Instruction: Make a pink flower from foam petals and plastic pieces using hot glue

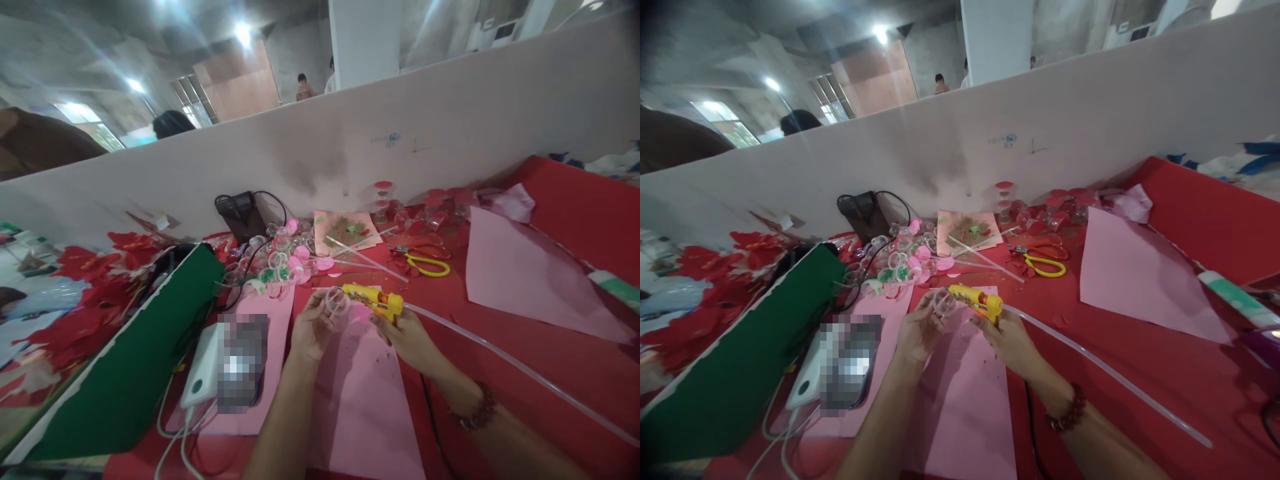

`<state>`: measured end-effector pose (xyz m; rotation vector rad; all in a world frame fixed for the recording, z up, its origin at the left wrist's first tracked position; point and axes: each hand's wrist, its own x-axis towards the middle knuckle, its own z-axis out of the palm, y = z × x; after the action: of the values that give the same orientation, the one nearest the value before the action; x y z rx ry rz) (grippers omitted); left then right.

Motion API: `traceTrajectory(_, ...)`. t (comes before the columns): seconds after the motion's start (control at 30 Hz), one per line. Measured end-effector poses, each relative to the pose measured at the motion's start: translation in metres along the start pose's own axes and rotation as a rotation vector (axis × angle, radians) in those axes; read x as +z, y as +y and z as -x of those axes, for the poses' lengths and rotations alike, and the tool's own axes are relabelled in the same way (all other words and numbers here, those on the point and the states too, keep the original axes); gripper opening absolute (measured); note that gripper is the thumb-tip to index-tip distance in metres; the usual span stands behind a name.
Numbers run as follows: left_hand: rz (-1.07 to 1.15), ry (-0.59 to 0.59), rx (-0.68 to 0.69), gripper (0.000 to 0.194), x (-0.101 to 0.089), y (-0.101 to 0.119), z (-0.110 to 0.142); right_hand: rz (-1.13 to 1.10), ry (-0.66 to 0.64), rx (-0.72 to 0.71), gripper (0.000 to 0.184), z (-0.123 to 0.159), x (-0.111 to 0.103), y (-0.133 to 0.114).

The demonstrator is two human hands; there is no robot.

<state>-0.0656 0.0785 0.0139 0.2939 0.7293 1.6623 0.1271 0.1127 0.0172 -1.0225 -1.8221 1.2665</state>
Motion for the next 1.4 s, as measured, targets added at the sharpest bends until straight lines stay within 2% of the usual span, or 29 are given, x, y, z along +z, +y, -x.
traceTrajectory(0.1,0.011,0.008,0.002,0.016,0.0,0.0,0.0,0.003,0.009,0.006,0.045,0.0,0.0,0.0)
traceTrajectory(0.43,0.025,0.148,-0.07,0.017,0.014,0.01,0.004,-0.01,-0.01,0.006,0.043,0.001,-0.001,-0.005)
traceTrajectory(0.57,-0.003,0.176,-0.049,0.015,0.012,0.009,0.001,-0.017,-0.014,0.017,0.042,0.001,-0.001,-0.009)
traceTrajectory(1.0,0.09,0.132,-0.099,0.022,0.013,0.013,0.002,0.013,0.004,0.03,0.048,0.001,-0.001,-0.002)
traceTrajectory(1.27,0.064,0.057,-0.063,0.023,0.012,0.013,0.003,-0.019,-0.024,0.014,0.043,0.002,-0.002,-0.005)
traceTrajectory(1.4,0.018,0.069,-0.051,0.021,0.012,0.014,0.003,-0.031,-0.02,0.005,0.039,0.002,-0.003,-0.007)
